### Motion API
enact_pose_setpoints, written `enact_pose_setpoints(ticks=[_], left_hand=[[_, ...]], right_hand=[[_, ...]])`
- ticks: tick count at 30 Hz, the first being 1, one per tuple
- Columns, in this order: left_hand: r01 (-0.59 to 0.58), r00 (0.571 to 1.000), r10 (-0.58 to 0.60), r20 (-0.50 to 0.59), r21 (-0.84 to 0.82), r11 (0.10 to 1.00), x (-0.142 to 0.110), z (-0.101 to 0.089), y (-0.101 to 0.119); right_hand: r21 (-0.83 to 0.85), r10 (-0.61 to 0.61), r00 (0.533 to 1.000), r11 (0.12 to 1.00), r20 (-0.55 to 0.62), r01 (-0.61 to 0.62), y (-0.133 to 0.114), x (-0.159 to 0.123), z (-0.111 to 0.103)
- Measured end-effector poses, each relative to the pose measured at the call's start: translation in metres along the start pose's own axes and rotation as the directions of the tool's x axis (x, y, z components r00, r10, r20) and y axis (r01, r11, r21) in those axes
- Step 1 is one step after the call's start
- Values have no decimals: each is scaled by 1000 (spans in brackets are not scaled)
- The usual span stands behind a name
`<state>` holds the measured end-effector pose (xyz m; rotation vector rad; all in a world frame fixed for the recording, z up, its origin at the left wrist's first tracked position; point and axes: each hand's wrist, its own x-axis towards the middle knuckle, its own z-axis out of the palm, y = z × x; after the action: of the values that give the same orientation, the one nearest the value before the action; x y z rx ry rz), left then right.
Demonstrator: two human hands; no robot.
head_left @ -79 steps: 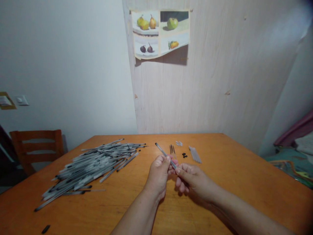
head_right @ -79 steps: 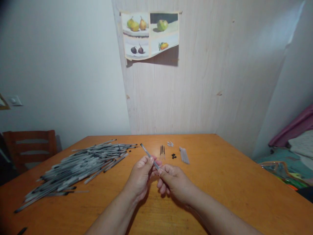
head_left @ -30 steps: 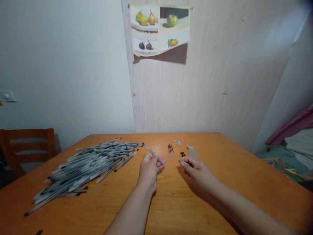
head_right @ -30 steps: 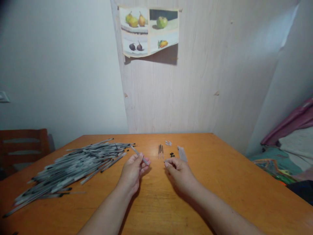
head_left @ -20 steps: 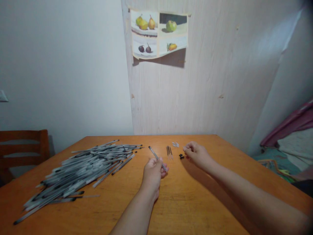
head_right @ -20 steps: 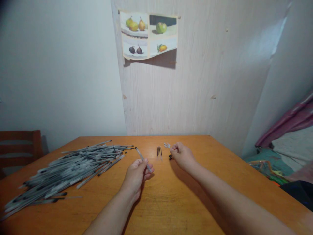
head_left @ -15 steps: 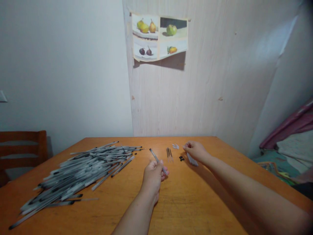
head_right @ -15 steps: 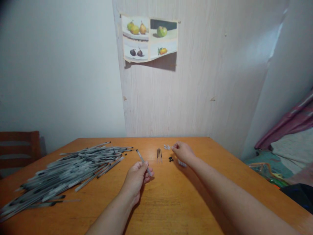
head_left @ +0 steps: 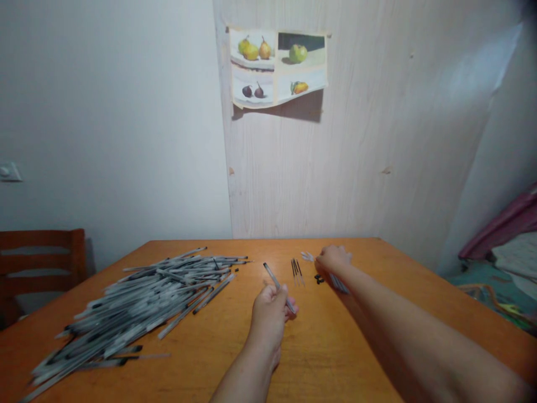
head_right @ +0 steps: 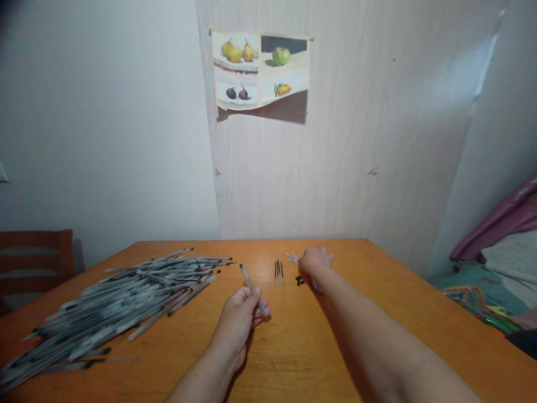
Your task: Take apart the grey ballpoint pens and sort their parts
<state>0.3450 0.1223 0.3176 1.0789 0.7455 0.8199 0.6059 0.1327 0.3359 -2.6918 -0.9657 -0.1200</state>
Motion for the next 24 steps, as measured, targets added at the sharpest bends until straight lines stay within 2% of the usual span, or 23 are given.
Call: enact_pose_setpoints(ticks=[9,15,20,24], left_hand=[[16,1000,-15,-5,26,1000,1,0,1],[22,1000,-22,-7,34,999,-1,0,3],[30,1000,-30,1,46,999,1,0,1],[24,999,-26,29,64,998,2,0,-1]], right_hand=[[14,-9,1000,1000,7,9,2,4,11],[47,28,1000,999,-1,-28,4,10,16],[127,32,999,991,-7,-31,10,12,13],[251,-2,999,968,-53,15,13,6,5]])
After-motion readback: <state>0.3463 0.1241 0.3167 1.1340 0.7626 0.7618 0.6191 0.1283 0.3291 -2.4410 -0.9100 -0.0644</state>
